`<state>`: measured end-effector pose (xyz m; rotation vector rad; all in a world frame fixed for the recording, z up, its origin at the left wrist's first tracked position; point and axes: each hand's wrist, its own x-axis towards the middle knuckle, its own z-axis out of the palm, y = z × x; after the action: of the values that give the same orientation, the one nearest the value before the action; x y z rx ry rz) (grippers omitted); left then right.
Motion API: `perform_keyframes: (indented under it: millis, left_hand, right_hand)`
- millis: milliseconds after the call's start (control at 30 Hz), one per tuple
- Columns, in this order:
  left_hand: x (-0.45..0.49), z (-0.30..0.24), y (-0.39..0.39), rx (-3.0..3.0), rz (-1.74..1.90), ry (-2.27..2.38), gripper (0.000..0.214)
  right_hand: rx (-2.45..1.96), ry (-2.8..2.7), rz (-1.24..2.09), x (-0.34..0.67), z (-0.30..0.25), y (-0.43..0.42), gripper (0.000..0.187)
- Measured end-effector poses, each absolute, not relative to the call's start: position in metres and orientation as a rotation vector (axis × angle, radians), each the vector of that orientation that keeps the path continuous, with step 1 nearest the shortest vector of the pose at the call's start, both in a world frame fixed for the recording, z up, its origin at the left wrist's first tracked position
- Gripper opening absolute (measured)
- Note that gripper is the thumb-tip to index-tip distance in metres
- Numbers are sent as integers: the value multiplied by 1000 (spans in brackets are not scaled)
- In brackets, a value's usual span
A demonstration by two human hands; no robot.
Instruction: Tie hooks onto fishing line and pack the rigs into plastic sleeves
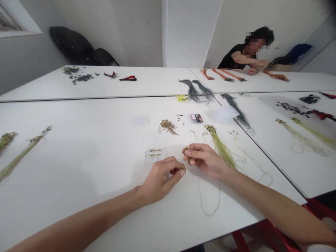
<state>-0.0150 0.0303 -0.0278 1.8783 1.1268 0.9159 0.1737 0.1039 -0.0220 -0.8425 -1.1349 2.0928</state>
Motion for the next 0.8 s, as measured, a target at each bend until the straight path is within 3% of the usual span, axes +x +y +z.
perform_keyframes:
  millis: [267,800]
  left_hand:
    - [-18,-30,36,1767,1117,1274,16]
    - [-16,-32,38,1757,1136,1283,16]
  right_hand:
    - [-797,-1191,2180,178,-19,107,11]
    - [-841,-1320,2140,177,-22,105,13]
